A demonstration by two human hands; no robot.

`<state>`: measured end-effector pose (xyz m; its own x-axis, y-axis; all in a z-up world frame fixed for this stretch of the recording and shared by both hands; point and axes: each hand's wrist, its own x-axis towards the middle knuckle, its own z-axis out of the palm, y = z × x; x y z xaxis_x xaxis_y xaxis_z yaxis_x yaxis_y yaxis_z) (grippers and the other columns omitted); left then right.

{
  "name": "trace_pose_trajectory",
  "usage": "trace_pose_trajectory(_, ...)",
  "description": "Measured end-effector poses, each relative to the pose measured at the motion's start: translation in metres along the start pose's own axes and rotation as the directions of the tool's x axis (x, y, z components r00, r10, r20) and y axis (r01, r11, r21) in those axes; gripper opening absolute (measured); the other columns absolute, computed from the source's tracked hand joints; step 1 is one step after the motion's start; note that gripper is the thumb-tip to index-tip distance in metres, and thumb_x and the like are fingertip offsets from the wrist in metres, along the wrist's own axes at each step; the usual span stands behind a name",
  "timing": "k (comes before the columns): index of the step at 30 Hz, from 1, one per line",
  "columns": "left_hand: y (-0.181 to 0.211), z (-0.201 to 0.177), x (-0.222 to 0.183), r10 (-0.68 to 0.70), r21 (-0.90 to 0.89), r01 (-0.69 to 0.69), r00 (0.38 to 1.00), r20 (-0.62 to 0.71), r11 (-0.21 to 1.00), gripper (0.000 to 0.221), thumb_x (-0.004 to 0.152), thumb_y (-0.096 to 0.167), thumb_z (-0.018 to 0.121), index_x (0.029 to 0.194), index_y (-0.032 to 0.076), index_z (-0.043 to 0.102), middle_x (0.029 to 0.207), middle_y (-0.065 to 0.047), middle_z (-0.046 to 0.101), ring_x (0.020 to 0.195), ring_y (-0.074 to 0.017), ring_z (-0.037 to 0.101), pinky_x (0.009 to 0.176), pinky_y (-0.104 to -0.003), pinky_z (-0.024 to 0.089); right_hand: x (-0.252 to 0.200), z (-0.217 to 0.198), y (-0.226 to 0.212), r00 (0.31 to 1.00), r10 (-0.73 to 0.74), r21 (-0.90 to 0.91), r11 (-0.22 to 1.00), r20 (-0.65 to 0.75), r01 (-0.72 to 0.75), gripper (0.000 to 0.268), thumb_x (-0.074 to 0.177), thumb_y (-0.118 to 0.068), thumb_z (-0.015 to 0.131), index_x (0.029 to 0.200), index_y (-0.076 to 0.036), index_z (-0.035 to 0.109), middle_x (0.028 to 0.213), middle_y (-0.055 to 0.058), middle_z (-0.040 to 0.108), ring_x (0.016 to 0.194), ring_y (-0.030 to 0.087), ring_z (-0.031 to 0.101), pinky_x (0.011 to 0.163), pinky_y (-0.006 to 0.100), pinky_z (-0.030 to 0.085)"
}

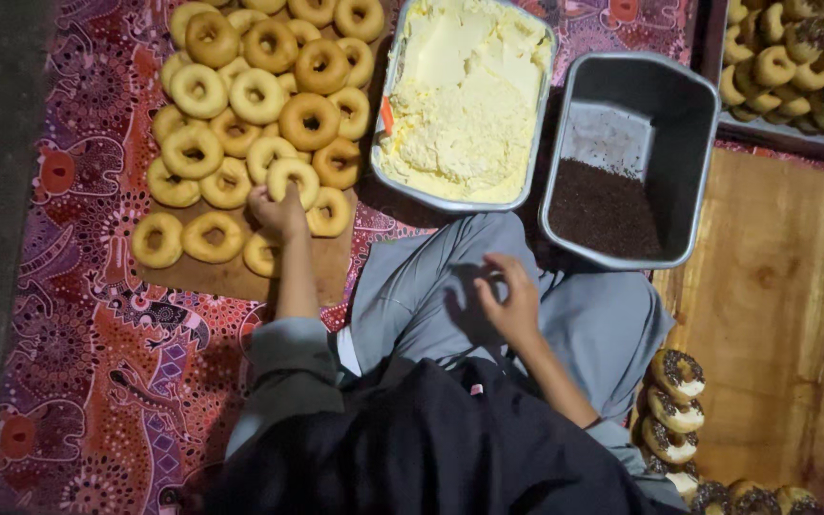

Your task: The person picks up plain donuts, dips them into a white creamy mixture, then into a dark crumb mixture, and places them on a wooden board. The process is repeated for multiple donuts.

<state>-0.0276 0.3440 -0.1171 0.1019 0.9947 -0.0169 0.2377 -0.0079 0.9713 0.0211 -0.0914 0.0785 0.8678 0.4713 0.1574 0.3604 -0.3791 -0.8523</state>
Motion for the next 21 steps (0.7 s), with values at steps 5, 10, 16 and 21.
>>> trace_pose_trajectory(5,0.03,0.001,0.033,0.104,0.5,-0.02,0.985,-0.141,0.866,0.075,0.066,0.031,0.096,0.124,0.004,0.056,0.12,-0.026,0.053,0.109,-0.0482,0.053,0.092,-0.057,0.047,-0.006,0.001,0.0,0.999,0.005,0.03,1.0,0.037,-0.006,0.036,0.089,-0.001,0.074,0.124,-0.004,0.066,0.113,0.012,0.073,0.097,0.018,0.074,0.081,0.03,0.06)
trace_pose_trajectory(10,0.06,-0.008,0.024,-0.214,0.617,0.049,0.957,0.196,0.786,0.069,0.077,0.036,0.092,0.124,0.009,0.051,0.13,-0.021,0.049,0.118,-0.0366,0.048,0.094,-0.054,0.042,-0.012,0.011,0.032,0.985,0.172,0.149,0.974,-0.006,-0.169,0.033,0.094,-0.004,0.071,0.126,-0.003,0.066,0.11,0.009,0.073,0.1,0.015,0.071,0.087,0.029,0.058)
trace_pose_trajectory(16,0.072,-0.015,-0.172,-0.169,-0.032,0.204,0.881,0.441,0.978,0.061,0.077,0.009,0.085,0.123,0.007,0.045,0.121,-0.012,0.058,0.109,-0.0202,0.059,0.093,-0.033,0.052,-0.004,0.07,0.033,0.929,0.262,0.572,0.733,0.263,-0.369,0.045,0.093,-0.013,0.067,0.136,-0.009,0.053,0.11,-0.002,0.065,0.094,0.009,0.067,0.084,0.026,0.057)
trace_pose_trajectory(21,0.084,-0.058,-0.275,-0.251,-0.241,0.598,0.62,0.743,0.764,0.044,0.088,0.021,0.07,0.118,0.013,0.04,0.112,-0.007,0.054,0.101,-0.0177,0.055,0.081,-0.033,0.049,0.009,0.066,0.048,0.881,0.283,0.246,0.887,0.379,-0.39,0.026,0.098,-0.019,0.072,0.115,-0.001,0.063,0.095,0.001,0.067,0.086,0.008,0.061,0.074,0.024,0.052)
